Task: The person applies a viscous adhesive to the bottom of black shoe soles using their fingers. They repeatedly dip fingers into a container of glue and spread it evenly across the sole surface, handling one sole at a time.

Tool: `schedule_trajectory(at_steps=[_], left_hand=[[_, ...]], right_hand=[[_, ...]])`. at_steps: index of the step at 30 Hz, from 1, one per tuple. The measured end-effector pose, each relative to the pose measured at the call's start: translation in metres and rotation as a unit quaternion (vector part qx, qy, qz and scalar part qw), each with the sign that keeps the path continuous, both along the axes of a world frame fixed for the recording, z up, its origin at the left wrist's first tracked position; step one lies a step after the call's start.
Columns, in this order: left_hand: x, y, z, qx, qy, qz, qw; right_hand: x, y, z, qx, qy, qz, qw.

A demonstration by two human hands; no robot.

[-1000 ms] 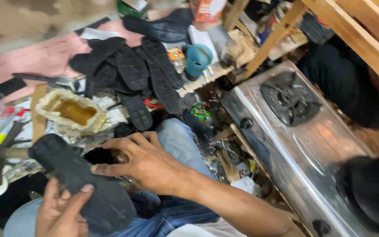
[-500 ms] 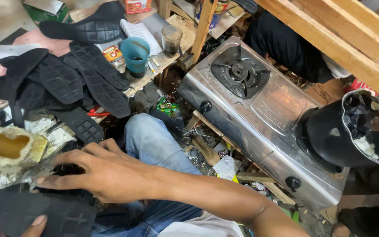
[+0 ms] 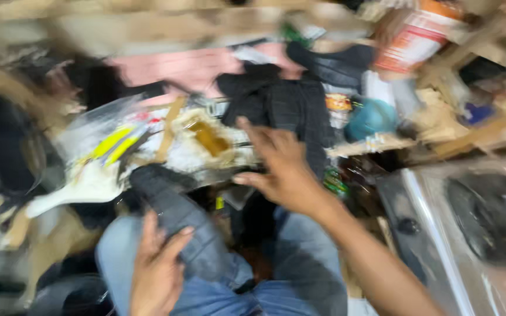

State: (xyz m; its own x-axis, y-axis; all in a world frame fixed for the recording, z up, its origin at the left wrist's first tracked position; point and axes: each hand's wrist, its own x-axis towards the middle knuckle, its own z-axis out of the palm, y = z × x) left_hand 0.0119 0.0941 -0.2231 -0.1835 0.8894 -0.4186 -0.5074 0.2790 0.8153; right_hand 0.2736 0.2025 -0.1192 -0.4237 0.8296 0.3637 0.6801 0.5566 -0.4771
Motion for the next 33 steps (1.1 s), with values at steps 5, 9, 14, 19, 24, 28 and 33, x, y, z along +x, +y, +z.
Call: schedule_trajectory(at_steps=[5,9,14,19,24,28,33], left_hand=[[0.007,0.003,0.047,0.023,-0.006,0.006,1.000],[0.004,0.005,0.060,0.040,-0.012,-0.033,0.999],[-0.008,0.003,0.062,0.021,0.014,-0.067,0.997],[-0.018,0.005,0.080,0.101,-0.020,-0.123,0.987],[-0.008,0.016,0.096,0.111,-0.020,-0.191,0.975],[0.006,0.014,0.101,0.117,-0.055,-0.235,0.963],[0.015,0.007,0.103,0.136,-0.061,-0.239,0.959]], right_hand=[[-0.039,0.044,-0.001,0.004,-0.146,0.050,0.988],[-0.071,0.081,-0.007,0.023,-0.195,0.087,0.977],[-0.077,0.097,-0.014,0.045,-0.233,0.096,0.967],[-0.057,0.070,0.003,0.019,-0.172,0.003,0.985],[-0.038,0.033,0.028,-0.153,0.119,0.153,0.969],[-0.034,0.014,0.025,0.008,0.053,0.171,0.984],[-0.025,0.002,0.021,0.197,0.041,0.083,0.976]])
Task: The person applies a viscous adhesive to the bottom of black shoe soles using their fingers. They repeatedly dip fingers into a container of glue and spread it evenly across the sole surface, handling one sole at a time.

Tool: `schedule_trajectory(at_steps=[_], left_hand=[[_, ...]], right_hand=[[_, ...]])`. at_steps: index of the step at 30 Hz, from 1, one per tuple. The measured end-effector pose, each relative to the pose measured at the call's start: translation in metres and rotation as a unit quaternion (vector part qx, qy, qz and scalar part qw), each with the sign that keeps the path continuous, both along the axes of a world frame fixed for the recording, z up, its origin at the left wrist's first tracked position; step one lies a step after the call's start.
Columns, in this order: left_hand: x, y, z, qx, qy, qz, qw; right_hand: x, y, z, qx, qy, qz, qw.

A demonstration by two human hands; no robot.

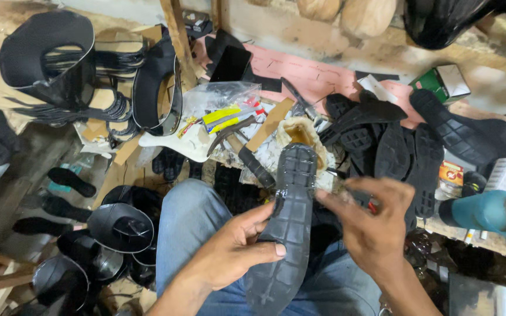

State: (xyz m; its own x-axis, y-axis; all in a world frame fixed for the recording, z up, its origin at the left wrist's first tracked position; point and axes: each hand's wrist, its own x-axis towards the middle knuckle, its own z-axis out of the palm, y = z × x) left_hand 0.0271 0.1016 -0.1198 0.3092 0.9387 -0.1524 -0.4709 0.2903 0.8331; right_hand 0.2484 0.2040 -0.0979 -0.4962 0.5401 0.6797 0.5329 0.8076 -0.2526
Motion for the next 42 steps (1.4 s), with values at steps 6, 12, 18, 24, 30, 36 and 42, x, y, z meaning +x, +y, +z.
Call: schedule_trajectory(at_steps=[6,12,18,24,30,36,42], left_hand=[[0.010,-0.007,0.005,-0.011,-0.039,-0.004,0.999],[0.009,-0.013,0.012,-0.041,-0.061,0.027,0.997],[0.007,-0.018,0.017,-0.025,-0.058,0.067,0.996],[0.002,-0.025,0.015,-0.049,-0.039,0.093,0.994],[-0.006,-0.022,0.013,-0.042,-0.076,0.169,0.982],[-0.026,-0.016,0.020,-0.087,-0.135,0.257,0.953],[-0.021,-0.020,0.020,-0.053,-0.038,0.260,0.964]], right_hand=[[0.002,-0.015,-0.005,-0.211,0.099,0.048,0.971],[0.007,-0.031,-0.010,-0.275,0.155,0.120,0.941],[0.005,-0.038,-0.003,0.072,0.009,0.051,0.996],[-0.008,-0.042,0.004,-0.009,-0.007,0.020,1.000],[-0.023,-0.048,0.000,0.065,-0.042,0.053,0.996],[-0.020,-0.038,-0.009,0.069,-0.049,0.080,0.993],[-0.043,0.014,-0.025,-0.025,-0.212,-0.103,0.971]])
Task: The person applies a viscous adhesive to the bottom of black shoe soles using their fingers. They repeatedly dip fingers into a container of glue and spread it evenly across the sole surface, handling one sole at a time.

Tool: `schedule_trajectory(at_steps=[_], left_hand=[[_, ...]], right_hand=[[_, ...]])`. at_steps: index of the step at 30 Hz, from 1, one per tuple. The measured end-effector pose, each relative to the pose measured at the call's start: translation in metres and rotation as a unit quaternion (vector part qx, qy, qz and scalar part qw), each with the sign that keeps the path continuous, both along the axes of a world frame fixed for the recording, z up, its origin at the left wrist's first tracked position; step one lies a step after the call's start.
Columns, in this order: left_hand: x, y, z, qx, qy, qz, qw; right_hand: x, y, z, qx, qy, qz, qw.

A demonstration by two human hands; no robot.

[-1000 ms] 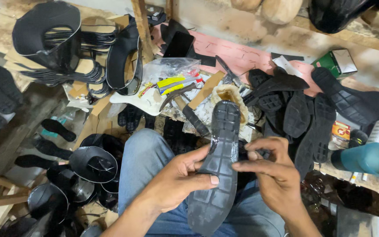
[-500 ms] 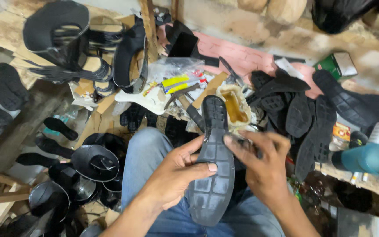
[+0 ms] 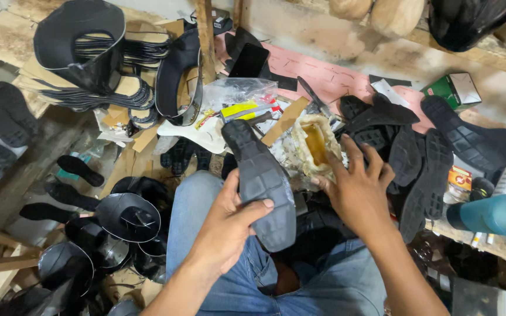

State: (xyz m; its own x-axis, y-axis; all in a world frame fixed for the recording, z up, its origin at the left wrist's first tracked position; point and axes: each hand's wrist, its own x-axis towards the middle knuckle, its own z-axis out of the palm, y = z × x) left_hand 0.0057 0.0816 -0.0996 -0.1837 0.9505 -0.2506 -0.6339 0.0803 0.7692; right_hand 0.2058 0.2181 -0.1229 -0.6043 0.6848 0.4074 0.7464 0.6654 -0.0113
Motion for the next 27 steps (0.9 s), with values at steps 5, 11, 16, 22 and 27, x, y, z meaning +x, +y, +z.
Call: schedule_trajectory(at_steps=[5,11,16,22,27], left_hand=[[-0.007,-0.008,0.002,-0.015,0.076,-0.027,0.997],[-0.002,-0.003,0.007,-0.027,0.092,-0.037,0.995],[0.003,0.003,0.009,0.008,-0.019,-0.008,1.000],[0.018,0.000,0.009,0.039,0.012,-0.094,0.995],[0.020,0.003,0.009,0.024,-0.037,-0.035,0.998]], right_hand=[[-0.016,0.003,0.008,-0.012,-0.033,-0.046,0.998],[-0.006,-0.032,0.011,-0.137,0.192,0.180,0.955],[0.004,-0.046,0.008,0.123,0.176,0.200,0.956],[0.007,-0.041,0.013,0.041,0.185,0.159,0.969],[0.007,-0.049,0.004,0.092,0.167,0.161,0.969]])
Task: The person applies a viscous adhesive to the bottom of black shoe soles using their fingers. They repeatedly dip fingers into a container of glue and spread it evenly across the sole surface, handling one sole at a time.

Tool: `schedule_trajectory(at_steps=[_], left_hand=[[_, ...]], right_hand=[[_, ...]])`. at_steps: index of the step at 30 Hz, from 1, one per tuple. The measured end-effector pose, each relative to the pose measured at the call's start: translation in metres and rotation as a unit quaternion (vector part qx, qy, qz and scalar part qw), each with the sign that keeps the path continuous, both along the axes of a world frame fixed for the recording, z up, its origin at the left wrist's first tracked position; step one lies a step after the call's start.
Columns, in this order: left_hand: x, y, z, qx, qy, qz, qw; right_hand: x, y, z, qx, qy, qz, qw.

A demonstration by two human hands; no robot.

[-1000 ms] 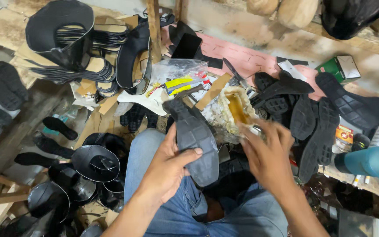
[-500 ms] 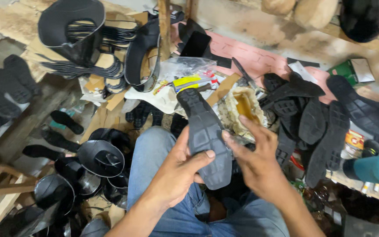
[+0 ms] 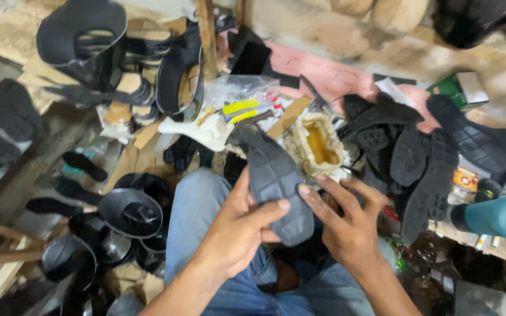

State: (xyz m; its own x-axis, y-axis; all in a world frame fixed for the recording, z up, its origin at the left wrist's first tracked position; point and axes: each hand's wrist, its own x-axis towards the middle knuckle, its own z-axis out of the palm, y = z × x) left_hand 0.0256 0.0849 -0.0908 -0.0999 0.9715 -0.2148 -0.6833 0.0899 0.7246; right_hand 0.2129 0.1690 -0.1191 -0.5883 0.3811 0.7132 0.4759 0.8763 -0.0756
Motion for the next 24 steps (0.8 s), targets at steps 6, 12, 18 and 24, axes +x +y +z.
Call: schedule_trajectory(at_steps=[6,12,18,24], left_hand=[[0.001,0.010,0.001,0.014,-0.022,0.084,0.996],[0.008,0.019,-0.002,-0.008,-0.007,0.146,0.989],[-0.009,0.022,-0.001,-0.064,0.063,0.187,0.978],[-0.055,0.007,0.017,0.044,0.349,0.098,0.931]], right_hand=[[0.003,-0.032,-0.005,0.071,0.006,-0.029,0.997],[0.000,-0.045,-0.011,0.019,0.000,-0.082,0.996],[-0.019,-0.056,-0.002,0.051,-0.055,-0.096,0.992],[-0.020,0.017,0.004,-0.086,-0.058,-0.208,0.973]])
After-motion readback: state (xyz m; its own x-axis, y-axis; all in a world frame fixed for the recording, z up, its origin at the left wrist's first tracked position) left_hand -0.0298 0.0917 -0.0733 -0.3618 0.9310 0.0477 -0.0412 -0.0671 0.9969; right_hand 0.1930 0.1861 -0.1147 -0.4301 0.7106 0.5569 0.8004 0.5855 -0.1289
